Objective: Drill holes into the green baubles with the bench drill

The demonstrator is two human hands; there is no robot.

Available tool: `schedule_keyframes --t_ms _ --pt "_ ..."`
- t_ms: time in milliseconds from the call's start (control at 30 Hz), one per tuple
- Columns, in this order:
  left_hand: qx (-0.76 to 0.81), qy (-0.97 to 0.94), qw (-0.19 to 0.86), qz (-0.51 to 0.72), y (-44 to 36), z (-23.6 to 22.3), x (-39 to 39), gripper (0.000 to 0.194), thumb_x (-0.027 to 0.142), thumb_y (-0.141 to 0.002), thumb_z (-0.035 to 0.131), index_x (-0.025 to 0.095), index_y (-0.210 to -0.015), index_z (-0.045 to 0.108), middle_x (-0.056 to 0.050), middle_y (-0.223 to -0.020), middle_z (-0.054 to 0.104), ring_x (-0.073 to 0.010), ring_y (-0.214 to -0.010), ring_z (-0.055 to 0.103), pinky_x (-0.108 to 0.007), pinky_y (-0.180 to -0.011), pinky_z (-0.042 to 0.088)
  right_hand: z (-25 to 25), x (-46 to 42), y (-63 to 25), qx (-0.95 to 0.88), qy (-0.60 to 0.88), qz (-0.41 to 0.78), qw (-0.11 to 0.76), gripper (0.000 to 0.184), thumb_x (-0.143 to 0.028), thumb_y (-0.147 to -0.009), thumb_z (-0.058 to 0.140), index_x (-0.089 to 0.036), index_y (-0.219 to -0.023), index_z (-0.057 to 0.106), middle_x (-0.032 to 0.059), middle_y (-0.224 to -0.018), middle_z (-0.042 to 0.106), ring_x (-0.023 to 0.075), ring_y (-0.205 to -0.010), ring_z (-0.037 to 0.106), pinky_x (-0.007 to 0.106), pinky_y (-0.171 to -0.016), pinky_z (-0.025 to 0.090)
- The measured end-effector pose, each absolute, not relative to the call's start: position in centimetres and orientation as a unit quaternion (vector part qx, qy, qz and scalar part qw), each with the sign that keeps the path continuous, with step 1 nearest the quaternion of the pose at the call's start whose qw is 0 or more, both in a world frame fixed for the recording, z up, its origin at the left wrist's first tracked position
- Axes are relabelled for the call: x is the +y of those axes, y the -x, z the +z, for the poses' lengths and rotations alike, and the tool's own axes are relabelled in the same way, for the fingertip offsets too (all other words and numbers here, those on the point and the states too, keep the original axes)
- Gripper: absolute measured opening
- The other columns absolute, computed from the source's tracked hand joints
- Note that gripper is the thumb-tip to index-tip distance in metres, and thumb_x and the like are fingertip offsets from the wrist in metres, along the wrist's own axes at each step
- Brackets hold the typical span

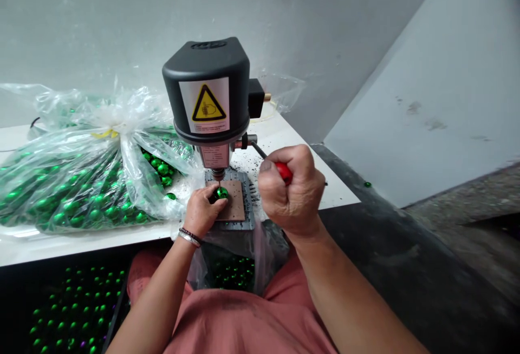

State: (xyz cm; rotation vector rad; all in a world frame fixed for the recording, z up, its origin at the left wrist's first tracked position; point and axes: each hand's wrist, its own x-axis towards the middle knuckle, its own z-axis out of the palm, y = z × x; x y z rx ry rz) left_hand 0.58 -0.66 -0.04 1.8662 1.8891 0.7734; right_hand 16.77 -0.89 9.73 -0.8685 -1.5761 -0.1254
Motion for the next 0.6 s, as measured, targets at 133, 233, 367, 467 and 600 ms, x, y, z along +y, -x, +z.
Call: schedule_keyframes --t_ms 133,233,367,467,600 --pt "0.670 -0.666 0.178 0.277 -0.6 -0.1 -0.6 0.038 0.028 -0.072 0.062 0.019 -0.108 0.063 -0.006 -0.096 0.069 -0.0195 -0.089 0.060 -0.032 -0.082 0.045 8.7 -1.0 -16.5 -0.677 0.378 -0.059 0.628 0.005 -0.016 -0.075 0.049 -0.019 -0.075 0.045 -0.0061 -0.056 0.041 0.0040 -0.049 0.040 0.019 -0.049 0.037" --pt "0.677 -0.660 0.174 0.275 -0.5 -0.4 -0.6 0.039 0.029 -0.072 0.063 0.017 -0.109 0.063 -0.008 -0.100 0.068 -0.0202 -0.092 0.059 -0.032 -0.084 0.044 7.9 -1.1 -16.4 -0.668 0.382 -0.060 0.636 0.005 -0.015 -0.075 0.048 -0.019 -0.077 0.046 -0.0055 -0.057 0.043 0.0043 -0.049 0.040 0.019 -0.049 0.037" --pt "0.684 -0.653 0.170 0.275 -0.5 -0.6 -0.6 0.041 0.029 -0.072 0.063 0.015 -0.111 0.062 -0.009 -0.104 0.067 -0.0211 -0.097 0.058 -0.033 -0.086 0.044 7.2 -1.1 -16.1 -0.658 0.387 -0.058 0.643 0.005 -0.016 -0.076 0.047 -0.019 -0.079 0.046 -0.0036 -0.062 0.048 0.0059 -0.054 0.045 0.021 -0.052 0.040" --pt "0.687 -0.653 0.170 0.270 -0.5 -0.5 -0.7 0.041 0.029 -0.072 0.063 0.016 -0.110 0.062 -0.009 -0.102 0.068 -0.0209 -0.096 0.058 -0.033 -0.087 0.043 6.6 -1.1 -16.0 -0.652 0.387 -0.050 0.650 0.005 -0.016 -0.077 0.047 -0.019 -0.081 0.046 -0.0022 -0.067 0.050 0.0074 -0.061 0.049 0.023 -0.058 0.042" --pt "0.686 -0.651 0.172 0.275 -0.5 -0.7 -0.7 0.040 0.031 -0.071 0.063 0.019 -0.110 0.062 -0.007 -0.102 0.068 -0.0201 -0.096 0.058 -0.032 -0.086 0.043 5.0 -1.3 -15.9 -0.657 0.375 -0.008 0.655 0.009 -0.014 -0.077 0.046 -0.019 -0.084 0.045 -0.0018 -0.070 0.050 0.0082 -0.064 0.051 0.024 -0.061 0.043"
